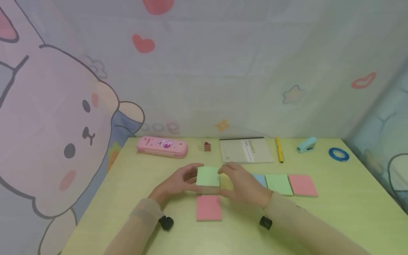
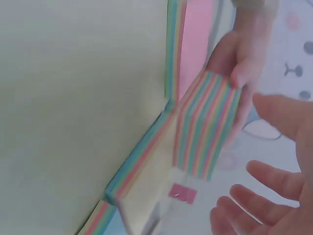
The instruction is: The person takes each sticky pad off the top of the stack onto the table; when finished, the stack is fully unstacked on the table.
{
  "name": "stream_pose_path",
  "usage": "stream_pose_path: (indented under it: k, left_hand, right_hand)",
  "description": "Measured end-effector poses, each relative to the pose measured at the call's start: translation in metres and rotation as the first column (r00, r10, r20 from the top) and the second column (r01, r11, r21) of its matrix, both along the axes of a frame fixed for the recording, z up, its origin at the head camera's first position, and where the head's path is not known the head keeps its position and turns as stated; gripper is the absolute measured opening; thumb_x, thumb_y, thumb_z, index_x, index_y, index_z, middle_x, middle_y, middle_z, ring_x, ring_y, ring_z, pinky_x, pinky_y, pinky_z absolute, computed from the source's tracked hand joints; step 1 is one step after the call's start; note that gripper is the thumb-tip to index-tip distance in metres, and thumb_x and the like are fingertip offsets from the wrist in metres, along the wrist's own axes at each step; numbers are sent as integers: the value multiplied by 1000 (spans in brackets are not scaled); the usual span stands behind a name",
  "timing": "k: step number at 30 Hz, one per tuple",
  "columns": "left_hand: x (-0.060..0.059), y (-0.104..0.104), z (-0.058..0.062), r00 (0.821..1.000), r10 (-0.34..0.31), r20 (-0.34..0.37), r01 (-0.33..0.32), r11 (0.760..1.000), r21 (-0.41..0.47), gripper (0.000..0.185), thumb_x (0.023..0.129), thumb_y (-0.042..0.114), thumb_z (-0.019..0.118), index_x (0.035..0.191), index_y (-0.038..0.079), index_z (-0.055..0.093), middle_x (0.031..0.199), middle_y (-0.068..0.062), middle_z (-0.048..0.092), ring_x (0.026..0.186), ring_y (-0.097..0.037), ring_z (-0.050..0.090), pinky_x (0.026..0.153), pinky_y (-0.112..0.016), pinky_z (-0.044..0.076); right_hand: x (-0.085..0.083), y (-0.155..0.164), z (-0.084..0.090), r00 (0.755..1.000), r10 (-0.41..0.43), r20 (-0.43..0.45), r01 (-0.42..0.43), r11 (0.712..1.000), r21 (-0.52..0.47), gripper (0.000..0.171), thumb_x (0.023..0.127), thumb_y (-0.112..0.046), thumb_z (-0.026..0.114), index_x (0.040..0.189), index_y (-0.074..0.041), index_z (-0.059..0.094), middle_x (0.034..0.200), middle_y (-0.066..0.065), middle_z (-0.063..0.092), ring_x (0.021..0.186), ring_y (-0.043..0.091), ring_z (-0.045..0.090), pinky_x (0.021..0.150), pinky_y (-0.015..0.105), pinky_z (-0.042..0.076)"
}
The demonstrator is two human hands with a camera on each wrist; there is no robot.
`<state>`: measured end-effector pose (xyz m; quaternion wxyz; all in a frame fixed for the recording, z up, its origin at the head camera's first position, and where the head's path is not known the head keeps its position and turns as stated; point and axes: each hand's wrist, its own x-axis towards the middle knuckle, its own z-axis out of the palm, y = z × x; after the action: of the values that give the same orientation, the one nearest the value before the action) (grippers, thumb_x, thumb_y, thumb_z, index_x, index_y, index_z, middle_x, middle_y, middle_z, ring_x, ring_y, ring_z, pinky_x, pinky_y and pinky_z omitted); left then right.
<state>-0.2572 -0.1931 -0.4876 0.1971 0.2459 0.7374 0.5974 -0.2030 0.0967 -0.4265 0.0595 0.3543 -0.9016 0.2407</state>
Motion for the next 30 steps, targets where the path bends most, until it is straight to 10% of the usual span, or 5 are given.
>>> stream_pose_path:
  k: [5,12,15,20,30]
  left_hand:
    - [-1,0,-2,1000,1,-2,-1,1000,-6,89,87,3,85,161,6,36,156,-16,51,148,-33,45,124,-40,39]
    - [0,-1,-2,1000,-5,4,5,1000,21,84,86,-1,85,158,5,41,157,-16,50,149,-34,44,124,-37,39]
    - [1,-1,-1,1000,-8,4,8,1000,24,81,87,-1,84,157,4,42,157,-16,49,149,-34,43,123,-36,40]
    - [2,2,-1,1000,-2,26,2,1000,9,81,88,2,84,157,3,42,159,-16,48,150,-34,42,123,-34,40]
    - [3,1,1,999,18,26,-17,1000,-26,82,86,5,87,156,5,43,158,-15,48,150,-33,42,123,-37,40]
  right_hand:
    - [-22,-9,-3,994,10,112,-14,999,35,80,90,-44,83,149,0,52,157,20,47,147,38,44,122,54,42]
    - [-37,-26,-12,986,55,154,-63,997,50,73,88,-47,85,141,-4,59,127,6,66,110,21,61,92,37,57]
    - [-37,-23,-12,992,-4,130,-9,995,98,77,87,-46,85,143,0,58,137,11,64,123,25,60,105,40,54]
    - [-28,2,-13,994,-73,75,63,989,136,72,84,-44,88,138,-2,62,139,12,65,134,33,55,116,47,48]
    - [20,56,-16,998,13,67,-15,999,35,49,78,-31,95,116,-14,69,117,-7,69,108,17,54,94,40,51]
